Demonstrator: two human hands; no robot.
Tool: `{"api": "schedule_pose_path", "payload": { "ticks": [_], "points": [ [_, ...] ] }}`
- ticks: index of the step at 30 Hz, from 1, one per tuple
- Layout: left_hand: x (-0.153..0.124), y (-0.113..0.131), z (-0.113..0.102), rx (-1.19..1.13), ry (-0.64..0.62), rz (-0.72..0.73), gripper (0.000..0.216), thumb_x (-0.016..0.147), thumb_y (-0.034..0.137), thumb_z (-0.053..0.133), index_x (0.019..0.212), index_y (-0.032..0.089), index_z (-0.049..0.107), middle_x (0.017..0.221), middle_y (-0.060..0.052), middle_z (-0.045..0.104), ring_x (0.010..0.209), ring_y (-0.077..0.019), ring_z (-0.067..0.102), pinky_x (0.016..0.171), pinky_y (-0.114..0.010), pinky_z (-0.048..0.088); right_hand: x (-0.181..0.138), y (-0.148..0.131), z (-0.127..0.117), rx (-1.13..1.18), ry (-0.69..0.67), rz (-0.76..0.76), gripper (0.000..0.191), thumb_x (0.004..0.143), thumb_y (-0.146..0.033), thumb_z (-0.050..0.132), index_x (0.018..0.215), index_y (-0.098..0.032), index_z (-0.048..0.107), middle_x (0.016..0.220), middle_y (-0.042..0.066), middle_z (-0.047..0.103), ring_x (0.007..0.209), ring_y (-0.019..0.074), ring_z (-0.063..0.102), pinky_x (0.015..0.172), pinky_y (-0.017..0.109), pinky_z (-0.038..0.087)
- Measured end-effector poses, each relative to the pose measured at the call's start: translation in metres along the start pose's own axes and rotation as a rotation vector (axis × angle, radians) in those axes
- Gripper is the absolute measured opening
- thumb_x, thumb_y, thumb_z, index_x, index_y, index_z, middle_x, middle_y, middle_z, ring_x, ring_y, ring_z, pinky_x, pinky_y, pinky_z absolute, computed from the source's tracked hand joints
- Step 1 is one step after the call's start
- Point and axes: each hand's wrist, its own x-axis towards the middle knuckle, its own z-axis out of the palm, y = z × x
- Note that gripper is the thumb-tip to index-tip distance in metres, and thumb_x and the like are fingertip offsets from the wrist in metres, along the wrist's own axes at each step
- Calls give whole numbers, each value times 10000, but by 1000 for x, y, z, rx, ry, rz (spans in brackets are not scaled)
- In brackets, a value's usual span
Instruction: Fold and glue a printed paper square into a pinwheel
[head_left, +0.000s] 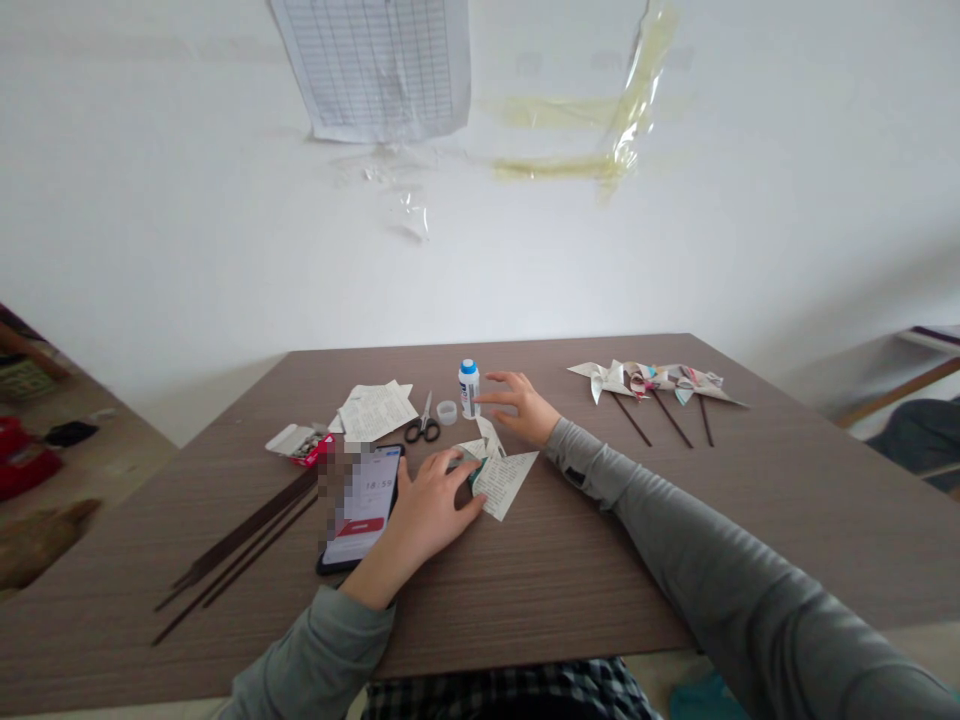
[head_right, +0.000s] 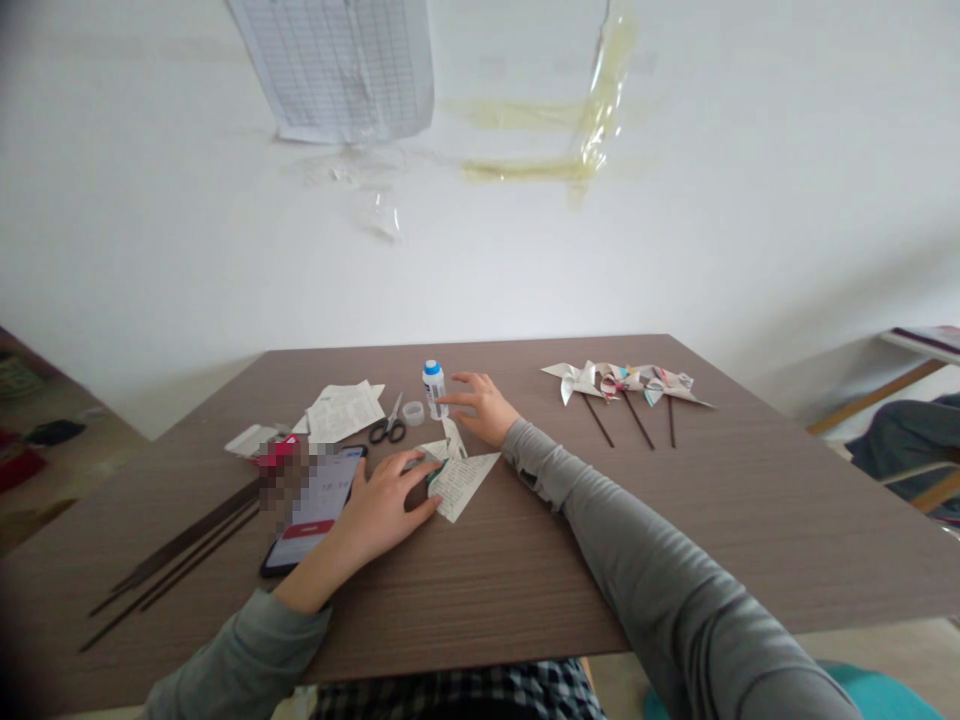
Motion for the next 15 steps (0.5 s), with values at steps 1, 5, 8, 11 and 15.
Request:
{"api": "schedule_pose_path", "payload": {
  "ticks": [1, 5, 8, 11, 15],
  "points": [
    [1, -2, 0, -2, -1, 1, 558, 1182, 372, 824, 1738, 373, 866, 1906, -173, 736, 1844, -526, 624, 1559, -979, 312, 5, -2, 2, -16, -30, -6, 534, 1126, -127, 832, 1550, -409, 993, 1775, 152, 761, 1631, 435, 691, 1450, 775, 571],
    [2, -6, -2, -14, -10, 9, 542, 1191, 400, 820, 1730, 377, 866, 1914, -174, 732, 1833, -515, 639, 1566, -972, 294, 18, -4, 10, -48, -117, 22, 628, 1138, -78, 783, 1653, -400, 945, 1908, 167, 682, 1730, 443, 647, 1506, 761, 513],
    [1, -5, -4, -13, -22, 4, 552, 1200, 401, 811, 1749, 365, 856, 1930, -185, 719, 1839, -512, 635, 1574, -967, 274, 23, -2, 17, -43, -140, 52, 687, 1115, -54, 773, 1693, -396, 920, 1881, 156, 714, 1707, 423, 681, 1497, 712, 540],
    [0, -4, -5, -7, -28, -1, 565, 1203, 390, 801, 1765, 354, 846, 1942, -196, 708, 1841, -515, 633, 1566, -980, 276, 25, 1, 23, -11, -120, 47, 744, 1081, -28, 755, 1713, -391, 903, 1800, 137, 773, 1623, 373, 746, 1457, 635, 599],
    [0, -6, -4, -15, -12, 17, 551, 1194, 427, 799, 1739, 373, 864, 1923, -182, 727, 1832, -507, 636, 1568, -958, 304, 25, 4, 26, 52, -95, 42, 786, 1052, 14, 677, 1705, -360, 903, 1750, 131, 785, 1549, 310, 796, 1423, 525, 635]
  ]
}}
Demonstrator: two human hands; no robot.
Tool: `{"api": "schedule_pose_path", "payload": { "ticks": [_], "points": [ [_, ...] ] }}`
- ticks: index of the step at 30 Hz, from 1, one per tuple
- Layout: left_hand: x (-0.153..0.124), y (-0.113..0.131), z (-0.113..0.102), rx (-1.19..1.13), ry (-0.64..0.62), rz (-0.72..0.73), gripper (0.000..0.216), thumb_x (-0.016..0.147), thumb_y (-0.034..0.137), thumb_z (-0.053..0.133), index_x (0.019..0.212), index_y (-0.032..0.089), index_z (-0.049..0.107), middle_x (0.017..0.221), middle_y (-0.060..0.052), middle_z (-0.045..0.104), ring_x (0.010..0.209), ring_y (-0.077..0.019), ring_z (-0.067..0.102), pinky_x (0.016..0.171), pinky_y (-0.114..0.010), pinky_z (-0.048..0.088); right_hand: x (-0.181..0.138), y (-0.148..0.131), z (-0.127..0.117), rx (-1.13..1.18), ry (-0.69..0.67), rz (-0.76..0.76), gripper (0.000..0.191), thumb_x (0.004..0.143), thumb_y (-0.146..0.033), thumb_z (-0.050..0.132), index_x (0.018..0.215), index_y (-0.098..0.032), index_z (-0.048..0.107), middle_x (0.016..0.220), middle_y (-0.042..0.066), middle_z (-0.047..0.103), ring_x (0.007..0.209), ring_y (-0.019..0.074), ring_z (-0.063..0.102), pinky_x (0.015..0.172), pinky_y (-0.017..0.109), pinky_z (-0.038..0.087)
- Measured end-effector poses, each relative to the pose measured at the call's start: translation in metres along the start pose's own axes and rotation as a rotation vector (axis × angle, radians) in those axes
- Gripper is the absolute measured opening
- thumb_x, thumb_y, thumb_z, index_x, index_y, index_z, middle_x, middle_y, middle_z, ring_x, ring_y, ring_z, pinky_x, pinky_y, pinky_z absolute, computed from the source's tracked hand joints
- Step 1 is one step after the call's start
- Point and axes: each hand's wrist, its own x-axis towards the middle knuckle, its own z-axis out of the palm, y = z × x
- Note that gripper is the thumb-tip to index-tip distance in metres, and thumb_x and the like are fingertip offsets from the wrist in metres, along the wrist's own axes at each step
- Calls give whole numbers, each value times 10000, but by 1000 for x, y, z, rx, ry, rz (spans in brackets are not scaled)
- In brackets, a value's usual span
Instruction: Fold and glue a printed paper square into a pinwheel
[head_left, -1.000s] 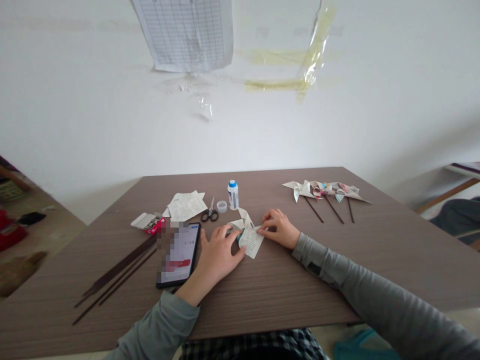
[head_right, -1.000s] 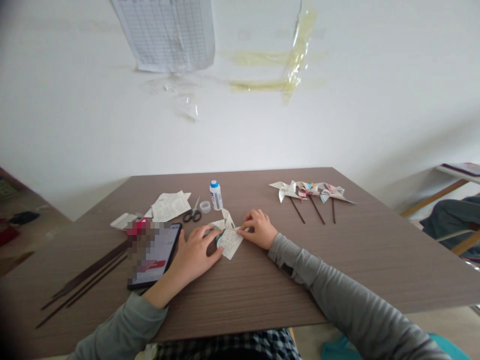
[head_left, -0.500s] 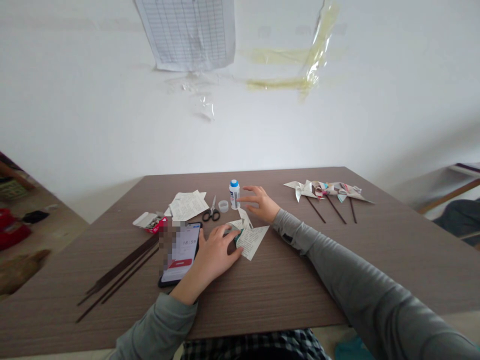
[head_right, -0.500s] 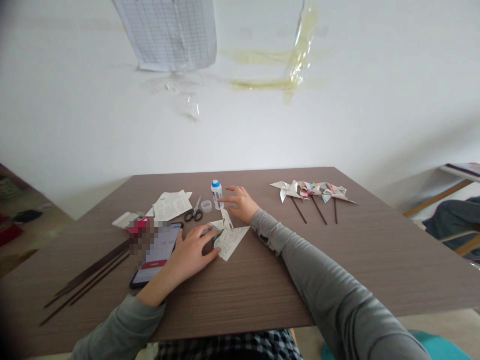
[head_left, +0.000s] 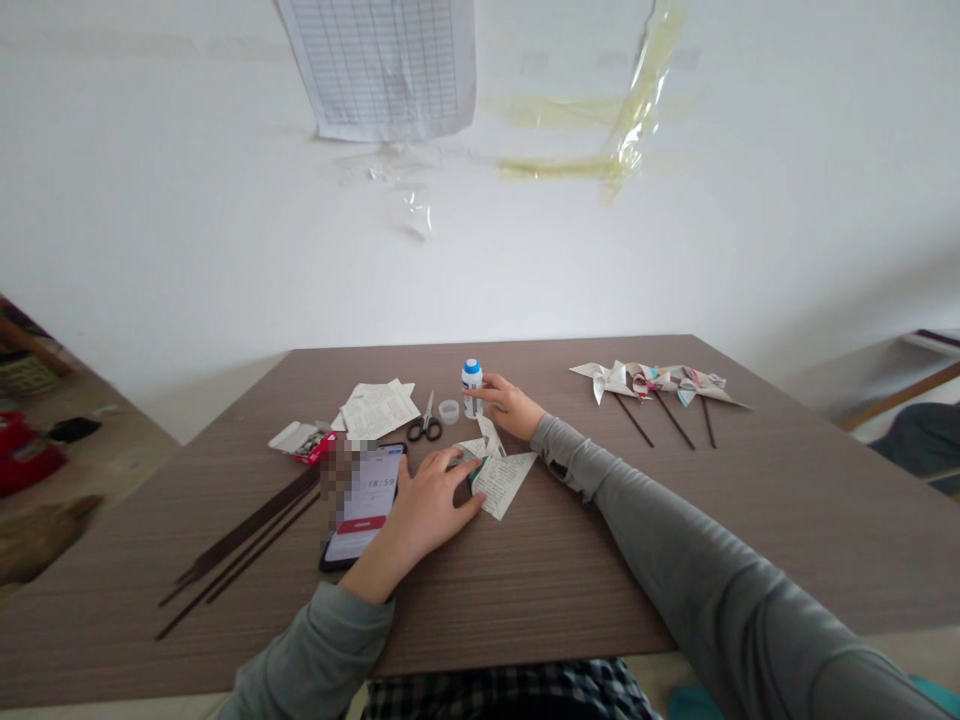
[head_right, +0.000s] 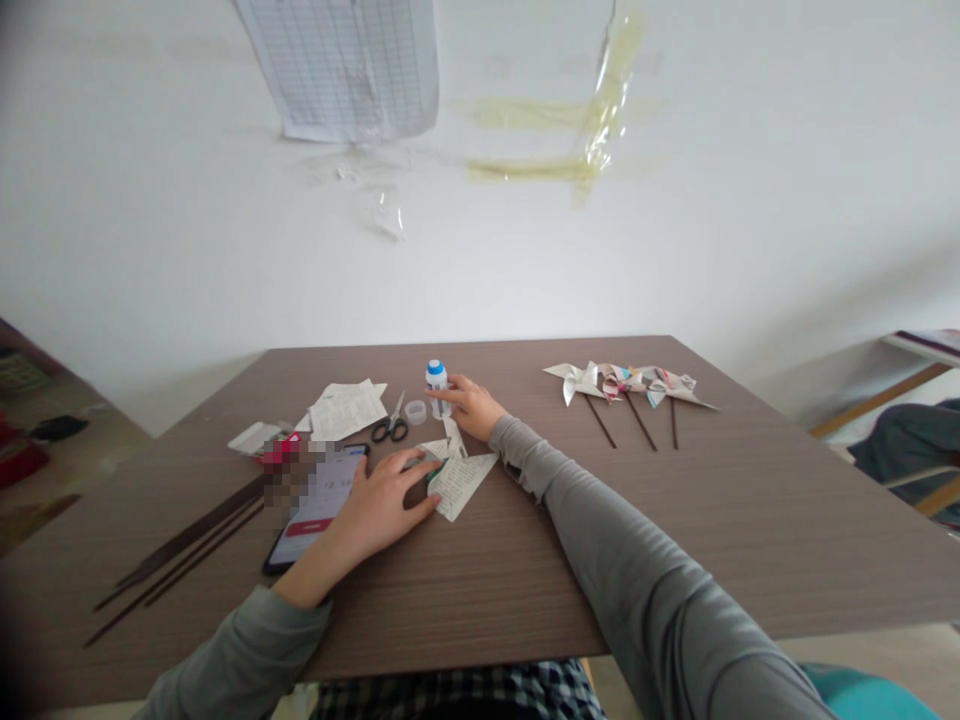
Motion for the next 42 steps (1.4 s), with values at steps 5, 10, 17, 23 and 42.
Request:
{"api": "schedule_pose_path", "payload": {
  "ticks": [5, 10, 17, 23, 42],
  "points": [
    [0, -2, 1, -4, 12, 9, 544, 1177, 452, 800, 1708, 381, 887, 1891, -175, 749, 1808, -510, 651, 1568, -937, 324, -3, 2, 0, 20, 69, -6, 835, 1020, 26, 687, 1732, -365, 882, 1730, 144, 796, 1557, 341, 823, 1409, 606, 677],
    [0, -2, 2, 2, 31, 5, 541, 1158, 433, 817, 1691, 380, 900, 1880, -171, 764, 1790, -506, 669, 1576, -919, 328, -21, 0, -11, -14, 159, -5, 814, 1050, 44, 621, 1716, -335, 898, 1755, 177, 757, 1534, 349, 833, 1408, 588, 665],
    [-1, 2, 4, 8, 53, -3, 536, 1160, 394, 832, 1691, 388, 907, 1862, -163, 781, 1796, -499, 669, 1593, -920, 295, -64, -4, -40, -195, 227, -15, 779, 1097, -31, 606, 1748, -370, 868, 1510, 170, 797, 1444, 394, 749, 1375, 700, 608],
    [-1, 5, 8, -3, 67, 10, 524, 1160, 400, 831, 1677, 369, 912, 1856, -177, 783, 1798, -524, 658, 1570, -966, 295, -98, -7, -52, -260, 236, -12, 684, 1143, -54, 633, 1623, -434, 938, 1205, 102, 819, 1211, 356, 776, 1486, 792, 473],
    [-1, 18, 15, -39, 68, 70, 501, 1158, 406, 858, 1657, 388, 903, 1818, -146, 804, 1766, -503, 665, 1557, -1006, 264, -119, -33, -30, -63, 230, 91, 246, 1161, -417, 942, 1383, -312, 964, 1432, 139, 957, 1356, 411, 876, 1461, 753, 541]
  ]
}}
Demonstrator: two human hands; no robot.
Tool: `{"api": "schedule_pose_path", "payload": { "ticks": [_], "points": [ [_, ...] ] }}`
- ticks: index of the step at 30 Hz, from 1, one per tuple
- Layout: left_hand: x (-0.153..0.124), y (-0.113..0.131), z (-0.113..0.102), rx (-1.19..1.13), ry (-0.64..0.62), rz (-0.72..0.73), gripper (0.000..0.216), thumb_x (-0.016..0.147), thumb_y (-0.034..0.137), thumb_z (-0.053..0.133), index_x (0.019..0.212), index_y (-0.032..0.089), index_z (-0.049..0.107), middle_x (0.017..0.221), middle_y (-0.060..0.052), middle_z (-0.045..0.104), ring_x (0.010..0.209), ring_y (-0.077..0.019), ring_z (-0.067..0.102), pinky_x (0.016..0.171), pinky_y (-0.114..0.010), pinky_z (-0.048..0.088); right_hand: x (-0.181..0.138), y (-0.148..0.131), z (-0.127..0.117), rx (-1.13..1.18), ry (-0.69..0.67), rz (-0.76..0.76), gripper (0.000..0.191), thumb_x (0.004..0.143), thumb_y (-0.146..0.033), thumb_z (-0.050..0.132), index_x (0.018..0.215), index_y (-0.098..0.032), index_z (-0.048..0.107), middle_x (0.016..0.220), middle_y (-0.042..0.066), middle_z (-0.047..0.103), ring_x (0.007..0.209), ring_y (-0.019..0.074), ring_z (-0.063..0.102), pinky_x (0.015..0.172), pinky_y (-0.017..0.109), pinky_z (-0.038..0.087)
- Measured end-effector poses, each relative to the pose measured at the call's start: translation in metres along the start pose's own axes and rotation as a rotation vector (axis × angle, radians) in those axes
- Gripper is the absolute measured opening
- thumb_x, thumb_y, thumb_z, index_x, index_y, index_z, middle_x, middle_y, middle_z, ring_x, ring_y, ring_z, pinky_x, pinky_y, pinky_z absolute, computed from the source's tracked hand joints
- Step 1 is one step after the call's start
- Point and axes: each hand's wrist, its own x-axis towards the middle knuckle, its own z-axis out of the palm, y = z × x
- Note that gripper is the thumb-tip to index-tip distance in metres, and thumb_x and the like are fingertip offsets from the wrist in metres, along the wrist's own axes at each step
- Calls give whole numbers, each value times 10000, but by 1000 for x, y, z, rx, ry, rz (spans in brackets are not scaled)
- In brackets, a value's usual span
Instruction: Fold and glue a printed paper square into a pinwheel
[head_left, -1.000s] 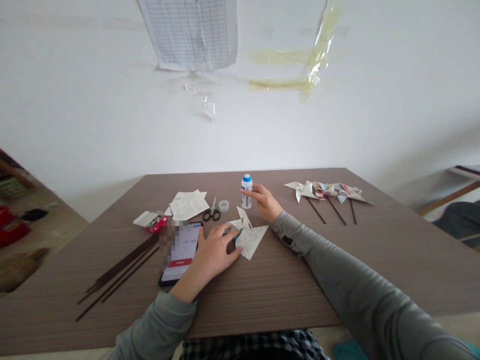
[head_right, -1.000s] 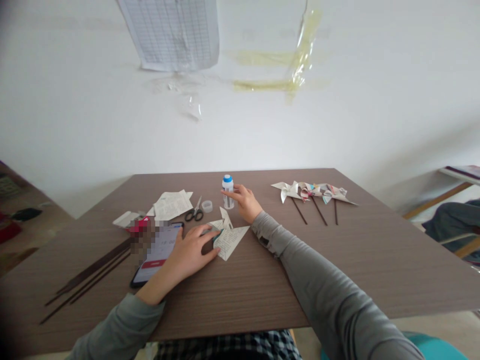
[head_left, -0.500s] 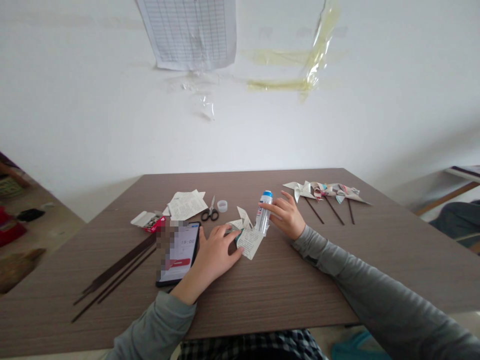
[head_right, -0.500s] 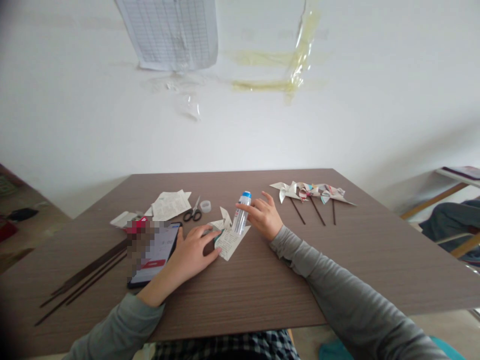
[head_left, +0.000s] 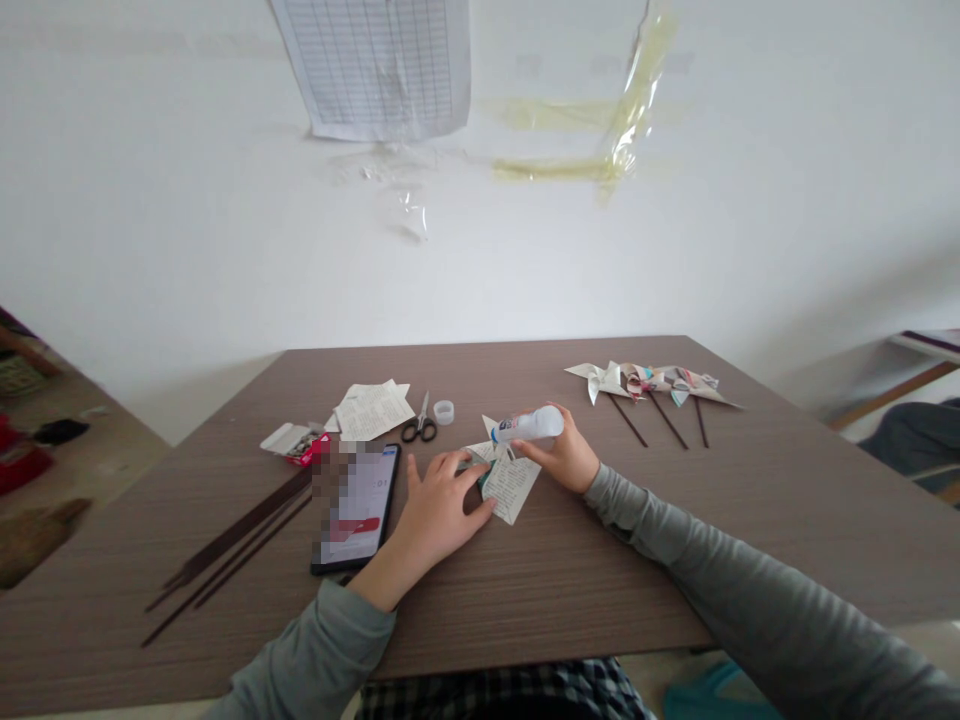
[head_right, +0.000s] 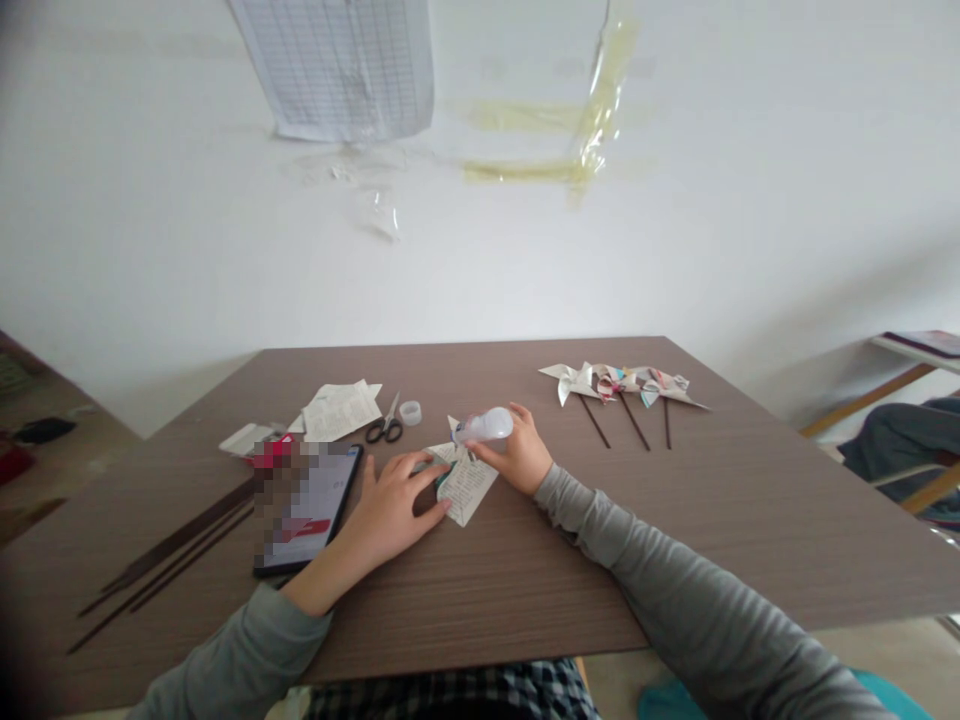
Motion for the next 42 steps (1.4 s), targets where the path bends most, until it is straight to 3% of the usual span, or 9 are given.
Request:
{"api": "schedule_pose_path", "payload": {
  "ticks": [4, 9, 17, 31, 42],
  "points": [
    [0, 5, -1, 2, -2, -3, 494, 1156, 376, 870, 1649, 377, 912, 1817, -154, 810, 1766, -523, 674, 1569, -989, 276, 0, -8, 4, 47, -40, 7, 196, 1126, -476, 988, 1219, -305, 958, 1223, 93, 965, 1278, 387, 890, 1397, 694, 612],
    [1, 8, -2, 5, -17, -10, 506, 1156, 373, 874, 1660, 357, 907, 1827, -171, 805, 1790, -526, 659, 1563, -1013, 249, 2, -7, 11, 12, -66, 54, 242, 1112, -482, 1012, 1024, -289, 895, 1056, 73, 942, 1171, 374, 899, 1482, 766, 528],
    [2, 10, -2, 6, -22, -18, 514, 1148, 370, 888, 1661, 339, 907, 1828, -183, 806, 1802, -530, 660, 1554, -1028, 244, 10, -8, 17, -74, -67, 51, 369, 1107, -503, 1026, 896, -301, 801, 962, 53, 875, 1088, 350, 876, 1464, 773, 549],
    [4, 9, -2, -8, -15, -31, 440, 1116, 360, 936, 1556, 355, 933, 1804, -154, 830, 1775, -501, 690, 1548, -1036, 241, 23, -33, 6, -211, -224, 54, 323, 1189, -503, 946, 1007, -278, 803, 994, 34, 839, 1161, 323, 856, 1540, 796, 443],
    [3, 13, -6, -9, -18, -47, 423, 1118, 357, 952, 1541, 357, 954, 1812, -143, 829, 1784, -505, 690, 1554, -1039, 215, 21, -28, 8, -195, -184, 24, 315, 1160, -463, 968, 963, -278, 806, 1003, 39, 837, 1186, 325, 840, 1555, 773, 427]
  ]
}}
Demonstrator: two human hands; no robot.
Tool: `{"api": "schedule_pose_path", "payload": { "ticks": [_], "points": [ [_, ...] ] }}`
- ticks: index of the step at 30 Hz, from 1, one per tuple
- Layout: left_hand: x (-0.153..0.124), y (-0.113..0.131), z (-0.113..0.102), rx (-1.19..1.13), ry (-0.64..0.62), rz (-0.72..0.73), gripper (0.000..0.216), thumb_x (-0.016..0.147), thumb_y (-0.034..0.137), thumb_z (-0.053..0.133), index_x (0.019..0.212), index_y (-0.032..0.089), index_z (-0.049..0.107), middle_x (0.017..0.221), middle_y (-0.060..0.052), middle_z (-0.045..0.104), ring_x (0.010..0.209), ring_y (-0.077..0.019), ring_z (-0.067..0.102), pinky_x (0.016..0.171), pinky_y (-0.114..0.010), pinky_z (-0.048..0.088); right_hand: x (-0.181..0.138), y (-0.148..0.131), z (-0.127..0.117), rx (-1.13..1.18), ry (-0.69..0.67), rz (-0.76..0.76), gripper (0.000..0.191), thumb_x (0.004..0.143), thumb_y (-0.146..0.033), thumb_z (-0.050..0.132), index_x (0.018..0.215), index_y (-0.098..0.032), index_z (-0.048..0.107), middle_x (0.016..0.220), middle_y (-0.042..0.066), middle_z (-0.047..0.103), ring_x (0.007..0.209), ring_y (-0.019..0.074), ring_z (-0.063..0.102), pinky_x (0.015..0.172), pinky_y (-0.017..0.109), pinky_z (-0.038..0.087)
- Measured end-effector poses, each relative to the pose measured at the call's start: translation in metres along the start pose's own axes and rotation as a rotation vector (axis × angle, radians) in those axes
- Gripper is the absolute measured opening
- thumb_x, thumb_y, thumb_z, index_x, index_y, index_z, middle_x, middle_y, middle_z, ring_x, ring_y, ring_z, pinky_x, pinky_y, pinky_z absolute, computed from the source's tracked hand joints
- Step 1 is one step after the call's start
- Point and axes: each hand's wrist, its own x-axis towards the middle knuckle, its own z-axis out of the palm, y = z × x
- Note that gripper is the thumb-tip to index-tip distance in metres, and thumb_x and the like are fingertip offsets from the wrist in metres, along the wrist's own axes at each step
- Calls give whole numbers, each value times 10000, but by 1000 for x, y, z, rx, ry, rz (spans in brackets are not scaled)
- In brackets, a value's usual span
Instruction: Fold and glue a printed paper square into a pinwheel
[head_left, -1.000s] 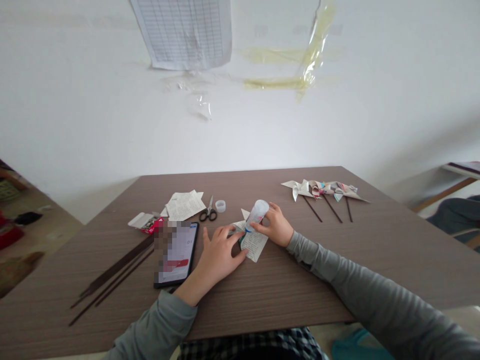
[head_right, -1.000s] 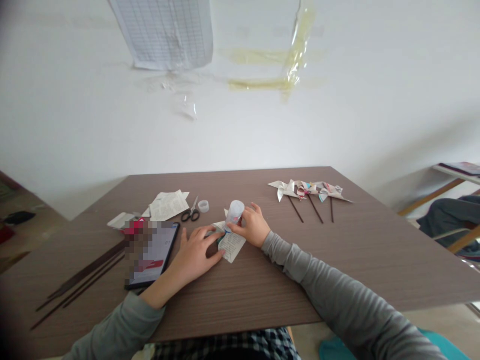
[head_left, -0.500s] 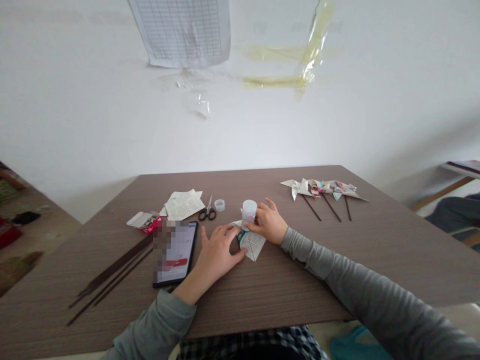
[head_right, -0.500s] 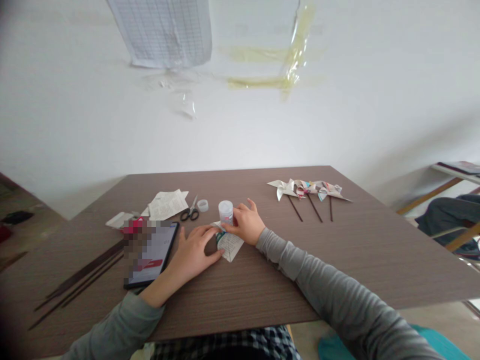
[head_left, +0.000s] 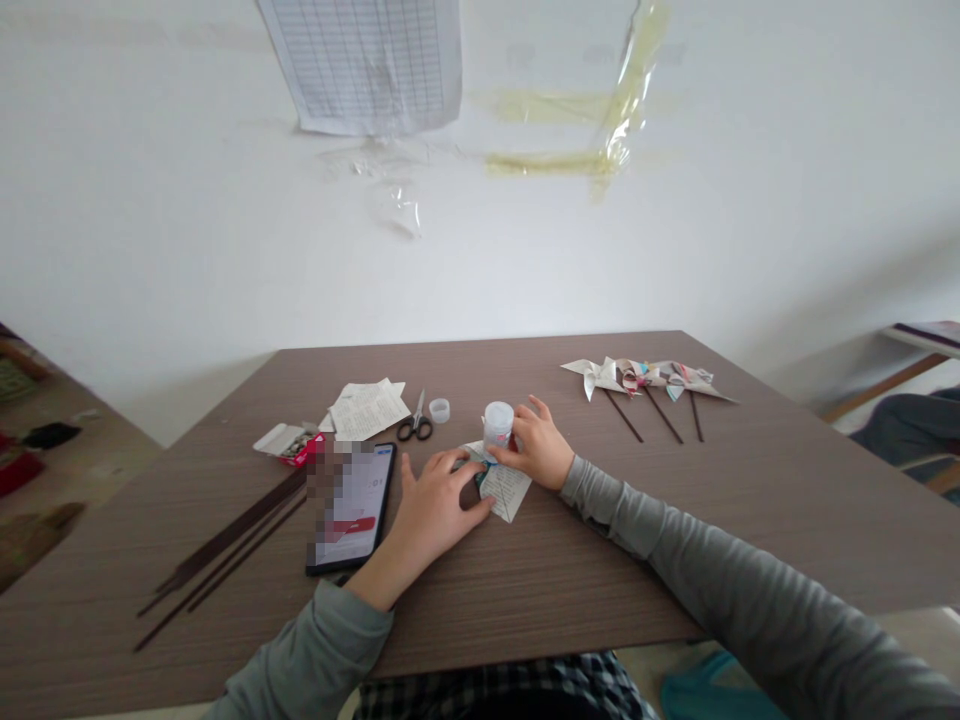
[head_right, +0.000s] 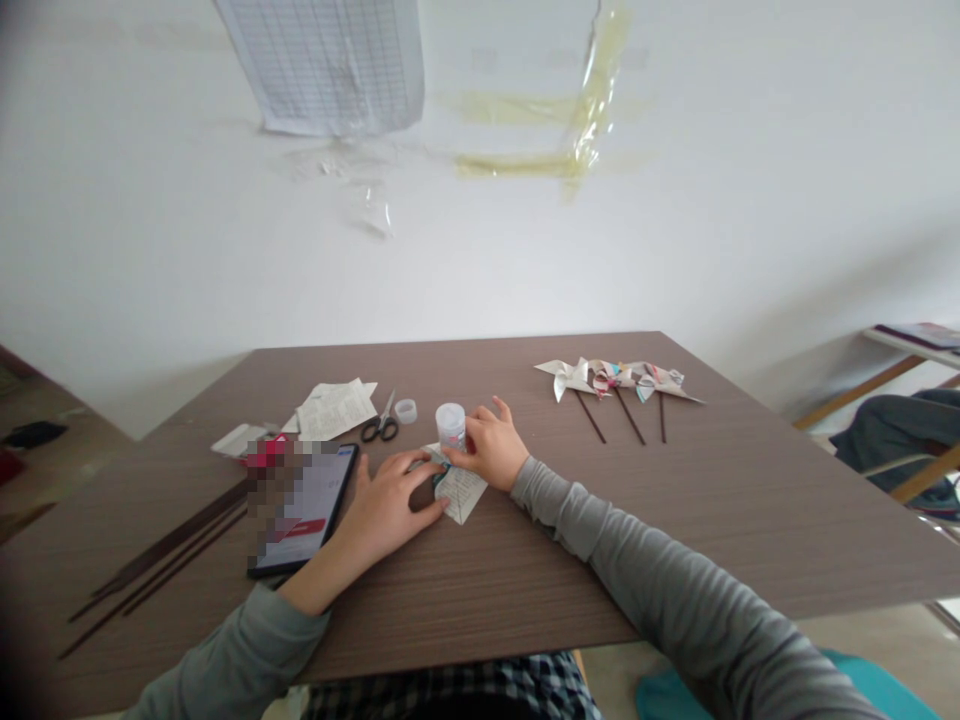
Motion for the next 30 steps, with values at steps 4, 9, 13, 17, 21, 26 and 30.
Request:
{"api": "schedule_pose_path", "payload": {
  "ticks": [4, 9, 13, 17, 21, 26, 30],
  "points": [
    [0, -3, 3, -13, 15, 13, 418, 1111, 370, 959, 1529, 365, 959, 1798, -141, 833, 1766, -516, 694, 1545, -1053, 213, 0, -2, -2, 31, -6, 12, 329, 1155, -477, 965, 944, -277, 811, 1010, 47, 829, 1209, 339, 837, 1564, 822, 392],
    [1, -6, 6, -7, 12, 20, 405, 1117, 403, 948, 1522, 384, 956, 1791, -134, 835, 1740, -496, 701, 1541, -1042, 233, 0, -5, -6, 29, -15, 24, 352, 1149, -475, 975, 914, -277, 803, 1012, 48, 829, 1191, 334, 841, 1579, 832, 371],
    [1, -5, 4, 9, 3, 13, 412, 1126, 400, 927, 1537, 378, 948, 1805, -132, 829, 1753, -491, 694, 1540, -1042, 235, 0, -6, -6, 4, -2, 19, 352, 1140, -464, 989, 910, -281, 796, 1009, 42, 840, 1194, 333, 851, 1576, 817, 392],
    [1, -4, 3, 7, 0, 12, 424, 1126, 380, 927, 1549, 365, 946, 1809, -139, 827, 1772, -499, 688, 1542, -1047, 218, 1, -7, -6, -1, -8, 19, 352, 1132, -449, 1001, 907, -283, 788, 1019, 41, 848, 1207, 333, 856, 1580, 817, 391],
    [1, -4, 4, -15, 12, 17, 418, 1112, 367, 944, 1530, 355, 955, 1790, -150, 837, 1766, -513, 695, 1535, -1064, 201, 1, -8, -7, 16, -14, 39, 385, 1128, -451, 1007, 884, -280, 763, 1002, 42, 838, 1211, 337, 859, 1588, 835, 371],
    [2, -4, 5, -15, 10, 7, 417, 1110, 379, 950, 1526, 361, 956, 1800, -141, 832, 1778, -507, 688, 1543, -1055, 194, -1, -4, -3, 42, 10, 27, 385, 1122, -474, 1008, 884, -285, 772, 1009, 48, 852, 1204, 339, 861, 1592, 823, 373],
    [1, -7, 6, -25, 22, 27, 413, 1110, 383, 942, 1522, 354, 951, 1793, -153, 837, 1754, -502, 701, 1534, -1054, 197, -4, 7, -1, 154, 82, 38, 296, 1132, -501, 970, 981, -280, 842, 1085, 69, 900, 1291, 370, 866, 1584, 847, 355]
  ]
}}
